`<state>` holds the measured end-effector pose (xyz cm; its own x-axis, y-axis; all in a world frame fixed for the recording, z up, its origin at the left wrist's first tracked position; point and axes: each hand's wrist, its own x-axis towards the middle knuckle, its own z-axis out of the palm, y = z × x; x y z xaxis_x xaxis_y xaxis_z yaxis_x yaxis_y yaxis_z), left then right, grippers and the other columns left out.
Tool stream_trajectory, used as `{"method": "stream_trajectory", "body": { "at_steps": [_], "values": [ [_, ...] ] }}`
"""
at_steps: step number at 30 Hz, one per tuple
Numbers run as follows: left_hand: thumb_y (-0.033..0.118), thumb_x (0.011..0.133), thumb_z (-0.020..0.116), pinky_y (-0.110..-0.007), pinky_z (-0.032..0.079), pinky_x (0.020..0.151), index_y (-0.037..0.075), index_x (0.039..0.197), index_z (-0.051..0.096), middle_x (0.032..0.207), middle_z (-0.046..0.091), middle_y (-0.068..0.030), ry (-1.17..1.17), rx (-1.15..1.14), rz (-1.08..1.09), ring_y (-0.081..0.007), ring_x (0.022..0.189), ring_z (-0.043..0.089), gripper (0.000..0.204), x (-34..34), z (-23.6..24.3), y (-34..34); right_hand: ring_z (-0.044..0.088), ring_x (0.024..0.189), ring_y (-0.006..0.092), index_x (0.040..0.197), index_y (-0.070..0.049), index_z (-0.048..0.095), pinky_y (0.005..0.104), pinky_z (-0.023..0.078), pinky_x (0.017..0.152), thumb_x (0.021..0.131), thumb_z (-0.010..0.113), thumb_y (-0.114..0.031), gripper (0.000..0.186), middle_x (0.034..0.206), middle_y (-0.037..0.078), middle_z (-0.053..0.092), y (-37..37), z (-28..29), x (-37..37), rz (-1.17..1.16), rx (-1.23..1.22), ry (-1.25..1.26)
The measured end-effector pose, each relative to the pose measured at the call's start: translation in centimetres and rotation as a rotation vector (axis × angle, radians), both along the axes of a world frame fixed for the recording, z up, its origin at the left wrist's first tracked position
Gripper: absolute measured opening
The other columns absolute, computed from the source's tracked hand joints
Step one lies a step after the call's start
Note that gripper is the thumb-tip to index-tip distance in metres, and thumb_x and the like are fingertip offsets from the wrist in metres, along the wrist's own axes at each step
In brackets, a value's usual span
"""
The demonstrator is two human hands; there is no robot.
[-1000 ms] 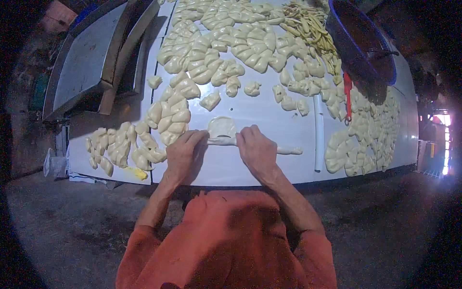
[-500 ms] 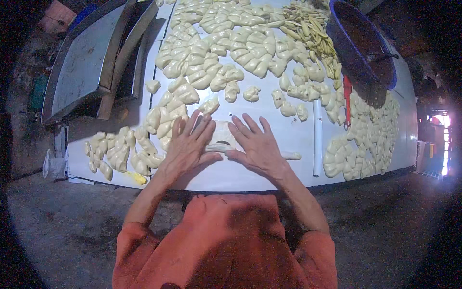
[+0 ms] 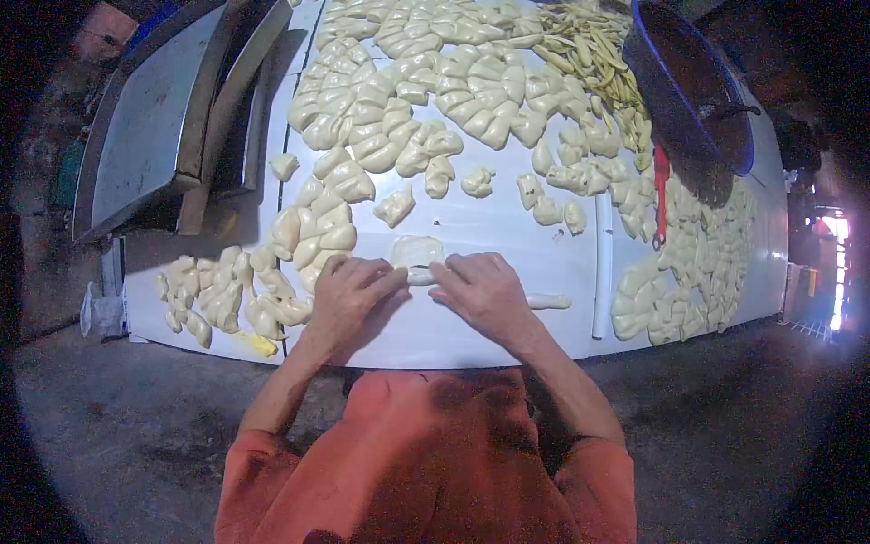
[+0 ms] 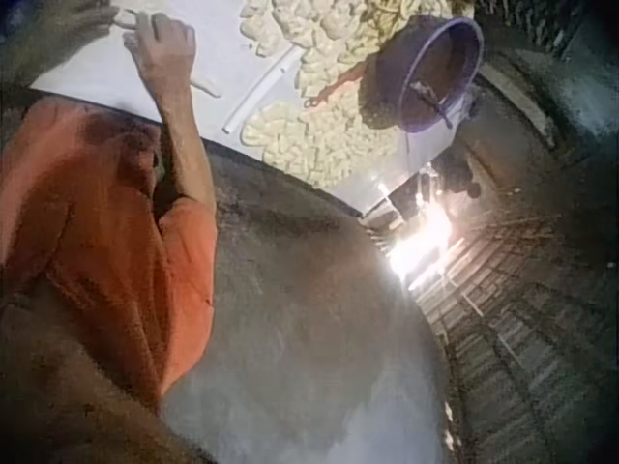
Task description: The person stirs a dark liquid in a blue bowl using a spatula, spreads the liquid onto pieces of dough by hand, and rolls the dough pieces into cylindrical shapes on a table.
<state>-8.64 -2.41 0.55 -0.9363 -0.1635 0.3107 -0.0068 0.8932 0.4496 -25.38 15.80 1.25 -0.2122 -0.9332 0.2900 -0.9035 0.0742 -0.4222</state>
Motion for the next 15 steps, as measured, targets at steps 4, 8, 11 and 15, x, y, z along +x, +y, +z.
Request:
{"method": "stream_trajectory", "body": {
  "at_steps": [4,8,11,15],
  "values": [
    [0.026,0.089,0.073,-0.039,0.043,0.082,0.016,0.111,0.071,0.098,0.065,-0.0006,-0.051,0.014,0.117,-0.0187,0.089,0.062,0.024,-1.0,0.3,-0.3,0.064,0.090,0.0223,0.114,-0.010,0.067,0.0381,0.049,0.079,0.085,0.077,-0.024,0.034,0.102,0.005,0.065,-0.4,-0.8,-0.6,-0.097,0.113,0.050],
    [0.025,0.090,0.072,-0.040,0.043,0.083,0.015,0.111,0.072,0.100,0.065,-0.0013,0.025,0.031,0.044,-0.0188,0.090,0.061,0.023,-0.8,0.4,0.0,0.064,0.087,0.0230,0.112,-0.010,0.067,0.0377,0.049,0.078,0.083,0.077,-0.023,0.033,0.103,0.006,0.065,-0.2,-0.4,-0.2,0.026,-0.026,0.050],
    [0.022,0.089,0.072,-0.041,0.042,0.084,0.017,0.115,0.069,0.102,0.065,-0.0018,-0.078,-0.011,0.139,-0.0189,0.091,0.061,0.027,-1.6,0.2,-0.1,0.064,0.090,0.0239,0.116,-0.010,0.066,0.0385,0.049,0.077,0.083,0.077,-0.023,0.037,0.106,0.006,0.065,-1.1,-0.9,-1.1,-0.027,0.047,0.114],
    [0.022,0.087,0.072,-0.041,0.041,0.085,0.017,0.115,0.070,0.106,0.064,-0.0019,0.045,-0.016,0.073,-0.0199,0.092,0.061,0.029,-1.7,-0.1,-0.3,0.063,0.095,0.0239,0.117,-0.011,0.067,0.0389,0.049,0.078,0.084,0.076,-0.022,0.036,0.107,0.006,0.064,-1.0,-0.9,-1.2,-0.056,0.020,0.100]
  ]
}}
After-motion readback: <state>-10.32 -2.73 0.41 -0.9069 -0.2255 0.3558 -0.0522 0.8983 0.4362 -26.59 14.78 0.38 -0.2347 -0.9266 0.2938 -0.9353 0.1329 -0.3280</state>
